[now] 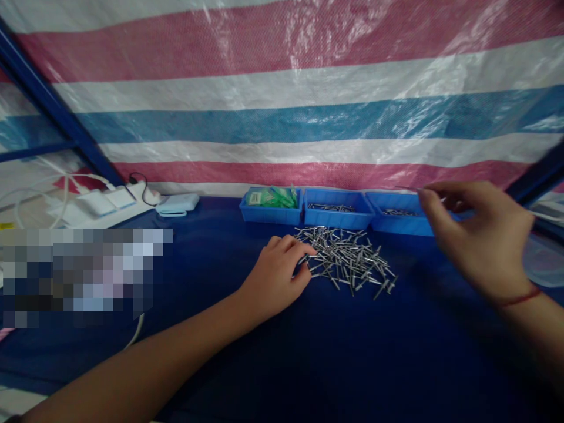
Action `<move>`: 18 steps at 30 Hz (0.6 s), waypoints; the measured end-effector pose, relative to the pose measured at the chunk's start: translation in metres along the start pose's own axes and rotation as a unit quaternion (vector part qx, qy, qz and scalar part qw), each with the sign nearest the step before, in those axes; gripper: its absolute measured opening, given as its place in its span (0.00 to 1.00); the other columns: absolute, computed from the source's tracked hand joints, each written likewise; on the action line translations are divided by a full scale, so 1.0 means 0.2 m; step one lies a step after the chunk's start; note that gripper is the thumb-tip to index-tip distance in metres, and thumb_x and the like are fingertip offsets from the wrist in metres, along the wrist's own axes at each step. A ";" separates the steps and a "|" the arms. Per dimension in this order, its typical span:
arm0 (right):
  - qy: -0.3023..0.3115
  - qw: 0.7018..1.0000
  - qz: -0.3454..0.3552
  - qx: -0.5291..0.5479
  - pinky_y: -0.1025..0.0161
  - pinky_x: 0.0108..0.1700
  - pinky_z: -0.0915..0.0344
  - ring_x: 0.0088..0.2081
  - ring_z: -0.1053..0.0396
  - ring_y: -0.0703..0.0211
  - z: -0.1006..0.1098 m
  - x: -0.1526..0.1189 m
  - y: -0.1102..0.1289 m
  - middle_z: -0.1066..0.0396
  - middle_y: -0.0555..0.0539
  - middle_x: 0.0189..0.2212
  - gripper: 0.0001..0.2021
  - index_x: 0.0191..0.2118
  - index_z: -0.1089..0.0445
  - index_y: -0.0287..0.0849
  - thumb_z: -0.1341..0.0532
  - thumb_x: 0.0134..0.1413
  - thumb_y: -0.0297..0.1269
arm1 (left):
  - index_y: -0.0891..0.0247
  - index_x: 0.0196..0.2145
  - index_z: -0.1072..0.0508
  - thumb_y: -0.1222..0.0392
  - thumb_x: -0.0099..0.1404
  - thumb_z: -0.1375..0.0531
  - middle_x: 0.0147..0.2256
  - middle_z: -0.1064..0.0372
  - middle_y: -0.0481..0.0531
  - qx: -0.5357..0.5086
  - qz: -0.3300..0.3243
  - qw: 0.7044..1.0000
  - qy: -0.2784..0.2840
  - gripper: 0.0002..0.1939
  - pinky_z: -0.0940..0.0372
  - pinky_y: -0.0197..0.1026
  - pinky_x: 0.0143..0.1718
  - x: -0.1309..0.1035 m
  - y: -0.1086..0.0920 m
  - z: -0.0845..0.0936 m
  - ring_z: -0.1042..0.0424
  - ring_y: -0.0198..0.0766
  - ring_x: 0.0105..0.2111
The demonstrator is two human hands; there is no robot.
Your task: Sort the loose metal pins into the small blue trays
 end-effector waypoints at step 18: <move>0.099 0.982 0.133 0.086 0.55 0.37 0.36 0.36 0.31 0.50 -0.04 -0.13 0.28 0.27 0.44 0.33 0.12 0.37 0.30 0.41 0.45 0.56 0.42 | 0.60 0.37 0.27 0.56 0.68 0.47 0.42 0.33 0.50 0.135 -0.034 0.989 0.056 0.11 0.41 0.45 0.40 -0.02 -0.01 -0.05 0.37 0.43 0.43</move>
Point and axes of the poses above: each hand's wrist, its own x-axis towards the middle knuckle, its own z-axis out of the back of the hand, y = z × x, the point moved 6 cm from there along x, towards the middle knuckle
